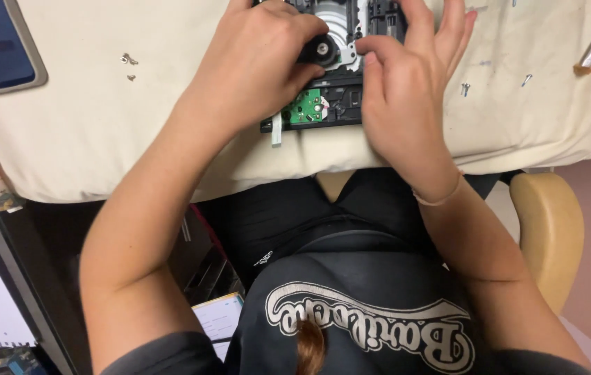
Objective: Disassembling and inspecting the internal components of a disc drive using a screwdriver and manual manipulation.
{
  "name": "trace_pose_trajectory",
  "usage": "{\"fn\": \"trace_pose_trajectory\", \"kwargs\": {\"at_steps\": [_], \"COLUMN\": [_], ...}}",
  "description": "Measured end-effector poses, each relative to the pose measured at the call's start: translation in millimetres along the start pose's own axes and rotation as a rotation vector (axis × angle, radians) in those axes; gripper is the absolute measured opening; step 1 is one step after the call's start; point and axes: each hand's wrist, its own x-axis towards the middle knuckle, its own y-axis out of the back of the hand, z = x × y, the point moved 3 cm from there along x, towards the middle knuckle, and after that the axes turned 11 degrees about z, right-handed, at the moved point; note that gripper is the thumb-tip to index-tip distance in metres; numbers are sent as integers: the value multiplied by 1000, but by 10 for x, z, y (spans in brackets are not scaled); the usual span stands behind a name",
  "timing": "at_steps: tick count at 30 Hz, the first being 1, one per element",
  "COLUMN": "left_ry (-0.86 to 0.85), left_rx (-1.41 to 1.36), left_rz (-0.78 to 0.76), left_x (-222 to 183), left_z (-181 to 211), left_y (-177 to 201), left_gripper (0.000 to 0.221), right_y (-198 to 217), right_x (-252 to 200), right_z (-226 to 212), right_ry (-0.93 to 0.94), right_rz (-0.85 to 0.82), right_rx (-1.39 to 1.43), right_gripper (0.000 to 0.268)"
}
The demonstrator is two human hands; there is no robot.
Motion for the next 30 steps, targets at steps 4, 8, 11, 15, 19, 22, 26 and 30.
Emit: {"fn": "trace_pose_trajectory", "kwargs": {"at_steps": [4,8,11,15,19,22,26,30], "left_ry": [17,28,-1,-17,-34,-51,-82,-35], "left_rx": [-57,-232,-299,-400,-392,-396,-401,-393], "left_rz": [60,148,181,225,236,239,269,239], "left_x": [-38,-49,-81,-94,-103,-106,-102,-107], "left_z": [14,-2,-23,-45,-51,-40,-30,-40], "left_y": [-77,-114,-133,-171,-194,-191,-174,-168], "left_gripper": [32,33,31,30,30,29,27,28], "right_y": [-36,-68,-91,-105,-109,-117,-103,-73], "right_x": [-29,-28,-34,-21,-16,-25,-18,-30], "right_z": [-10,-9,-20,-8,0,25,12,14], "right_ry": [-44,-75,-62,-64,-57,-87,-84,-59], "right_rz": [-11,57,78,91,93,97,106,106], "right_rx": [-54,39,73,59,42,48,56,73], "right_gripper": [23,28,29,33,34,36,36,34]}}
